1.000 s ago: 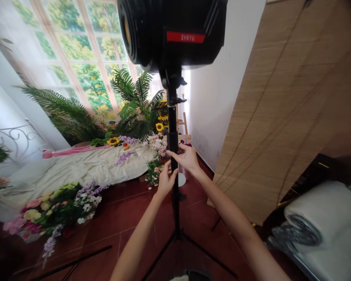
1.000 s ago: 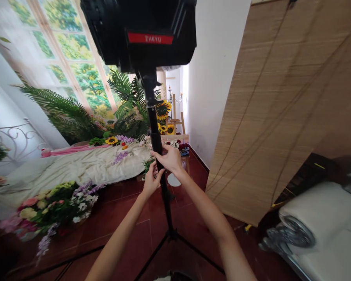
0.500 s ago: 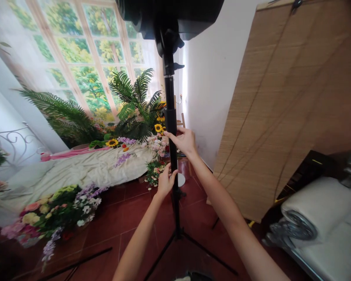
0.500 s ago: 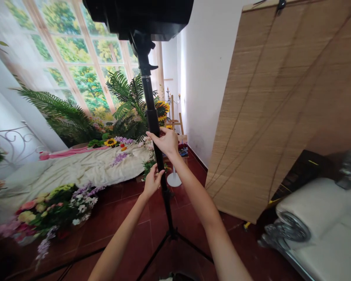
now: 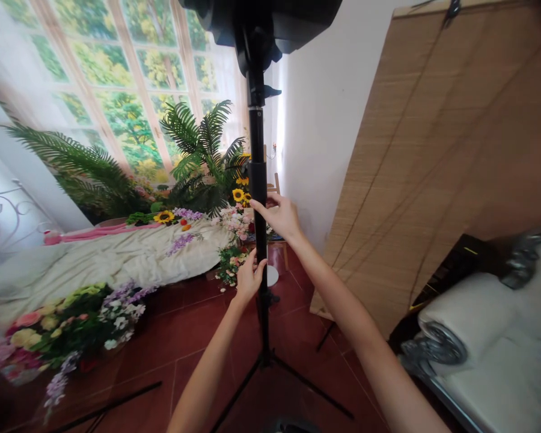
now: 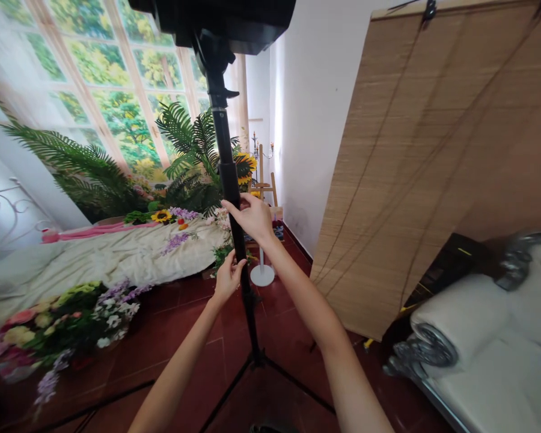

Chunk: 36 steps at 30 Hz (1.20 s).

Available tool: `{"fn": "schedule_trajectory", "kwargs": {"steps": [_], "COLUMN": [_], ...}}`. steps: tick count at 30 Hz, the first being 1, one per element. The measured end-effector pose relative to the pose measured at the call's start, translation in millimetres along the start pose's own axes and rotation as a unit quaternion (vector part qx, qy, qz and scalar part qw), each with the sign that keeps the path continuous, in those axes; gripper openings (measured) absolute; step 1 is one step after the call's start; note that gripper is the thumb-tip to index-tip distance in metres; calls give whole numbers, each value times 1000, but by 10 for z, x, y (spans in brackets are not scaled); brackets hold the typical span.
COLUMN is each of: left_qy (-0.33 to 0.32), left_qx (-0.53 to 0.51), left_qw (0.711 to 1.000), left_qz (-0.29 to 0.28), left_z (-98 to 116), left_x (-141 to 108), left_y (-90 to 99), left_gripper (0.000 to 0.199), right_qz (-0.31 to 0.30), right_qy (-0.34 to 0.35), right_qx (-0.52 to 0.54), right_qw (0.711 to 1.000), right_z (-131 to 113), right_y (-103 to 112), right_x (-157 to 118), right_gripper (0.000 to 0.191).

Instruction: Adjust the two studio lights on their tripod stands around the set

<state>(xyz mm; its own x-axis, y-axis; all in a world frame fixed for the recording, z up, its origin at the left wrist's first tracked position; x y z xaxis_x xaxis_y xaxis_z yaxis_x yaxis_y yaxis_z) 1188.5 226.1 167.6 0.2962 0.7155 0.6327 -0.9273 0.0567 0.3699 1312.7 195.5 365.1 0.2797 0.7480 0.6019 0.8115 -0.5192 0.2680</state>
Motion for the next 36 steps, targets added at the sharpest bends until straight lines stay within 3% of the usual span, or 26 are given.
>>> {"fn": "schedule_trajectory", "kwargs": {"steps": [3, 9, 12, 15, 19, 27, 30, 34, 36], "left_qy": [1, 5, 18, 23, 27, 40, 34, 21, 20], "left_qx": [-1, 0, -11, -23, -36, -41, -45, -59, -65], "left_qw": [1000, 1000, 1000, 999, 999, 998, 998, 998, 998], "left_qz": [13, 14, 16, 11, 12, -1, 2, 0, -4], "left_z": [11, 30, 32, 50, 69, 46, 67, 112, 127], "left_x": [-29, -79, -86, -81, -77, -77, -76, -62, -55], "left_y": [2, -1, -8, -17, -19, -31, -19, -7, -5], "left_gripper": [48, 46, 46, 46, 48, 46, 43, 42, 42], "right_qz": [-53, -209, -194, -156, -123, -47, -4, 4, -9], "right_qy": [-3, -112, -147, -153, -159, -285, -411, -585, -617], "right_qx": [44, -110, -126, -107, -103, 73, 198, 369, 422], "right_qw": [998, 965, 962, 970, 974, 955, 890, 723, 664], "right_z": [300, 1594, 1991, 2098, 2132, 2397, 2548, 2666, 2666], "right_y": [-14, -237, -320, -377, -415, -575, -705, -893, -949], "right_x": [-377, -1717, -2176, -2341, -2337, -2377, -2404, -2459, -2452], "right_gripper": [55, 47, 34, 21, 19, 28, 31, 13, 16]}}
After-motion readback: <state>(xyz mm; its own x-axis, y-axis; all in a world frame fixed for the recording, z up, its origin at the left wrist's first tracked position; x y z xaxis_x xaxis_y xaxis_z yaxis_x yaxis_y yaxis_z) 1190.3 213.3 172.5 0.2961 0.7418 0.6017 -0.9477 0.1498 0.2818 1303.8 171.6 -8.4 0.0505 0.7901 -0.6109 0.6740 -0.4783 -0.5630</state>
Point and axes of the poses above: each hand's wrist, its own x-axis towards the middle knuckle, its own y-axis out of the back of the hand, z = x × y, the point moved 5 cm from there along x, towards the middle knuckle, and after that the axes turned 9 degrees about -y, right-handed, at the moved point
